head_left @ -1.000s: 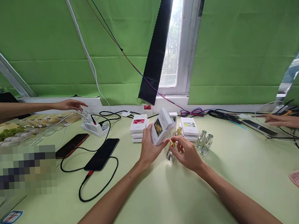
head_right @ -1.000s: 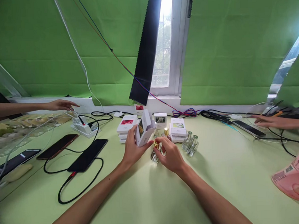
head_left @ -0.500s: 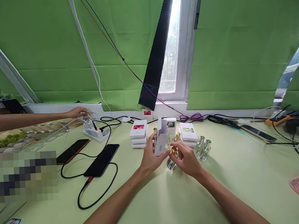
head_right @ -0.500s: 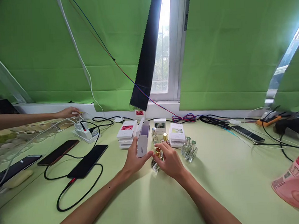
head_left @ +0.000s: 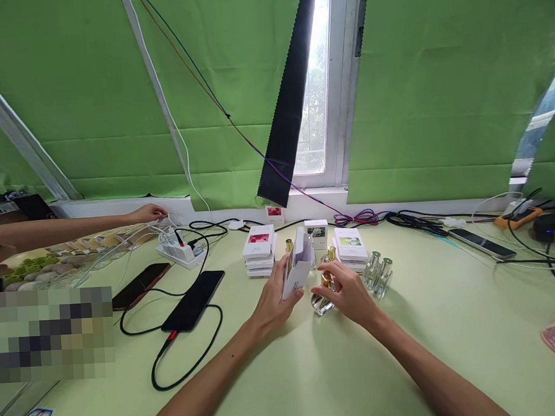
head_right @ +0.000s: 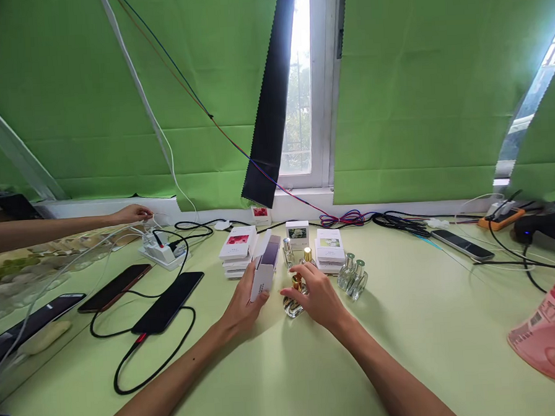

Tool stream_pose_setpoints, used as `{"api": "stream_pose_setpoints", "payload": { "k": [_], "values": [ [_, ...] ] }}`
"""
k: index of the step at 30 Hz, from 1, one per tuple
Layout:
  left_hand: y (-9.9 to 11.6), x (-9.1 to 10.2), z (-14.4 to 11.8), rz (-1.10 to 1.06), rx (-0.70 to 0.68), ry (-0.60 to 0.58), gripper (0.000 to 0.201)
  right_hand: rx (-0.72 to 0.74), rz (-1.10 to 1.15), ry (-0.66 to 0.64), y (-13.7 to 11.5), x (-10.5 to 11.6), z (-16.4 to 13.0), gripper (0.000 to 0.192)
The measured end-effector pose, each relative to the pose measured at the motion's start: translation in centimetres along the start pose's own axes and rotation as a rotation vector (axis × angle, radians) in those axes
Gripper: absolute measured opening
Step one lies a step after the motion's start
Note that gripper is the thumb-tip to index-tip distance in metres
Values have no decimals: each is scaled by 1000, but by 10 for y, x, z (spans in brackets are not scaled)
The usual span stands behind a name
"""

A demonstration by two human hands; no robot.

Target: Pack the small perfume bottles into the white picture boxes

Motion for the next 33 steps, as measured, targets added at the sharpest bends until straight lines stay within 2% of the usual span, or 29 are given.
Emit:
{"api": "stream_pose_setpoints", "payload": {
  "k": [6, 9, 16, 21, 24, 30, 33],
  "values": [
    [-6, 0, 2, -18, 43, -62, 67, 10, -30, -177, 4, -3, 0, 42],
    [-2, 4, 3, -13, 58, -44, 65, 0, -43, -239, 9, -3, 0, 49],
    [6, 3, 4, -10, 65, -100, 73, -9, 88, -299, 4, -6, 0, 28],
    [-1, 5, 2, 55, 73, -101, 76, -27, 67, -314, 1, -7, 0, 25],
    [-4, 5, 2, 70, 79, -103, 77, -15, 26, -295, -1, -7, -1, 36],
    [3, 1, 5, 62, 50, -131, 79, -83, -110, -241, 2, -5, -4, 84],
    [3, -1, 5, 62, 48, -141, 90, -55, -155, -236, -1, -5, -4, 89]
  ]
}}
Point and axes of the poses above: each hand's wrist, its own z-axis towards the middle knuckle, its own x-axis out of the back of the hand, y = z × x, the point moved 8 cm from there along z, towards the middle knuckle, and after that the axes turned 6 degrees about -z, right-handed, at the moved point
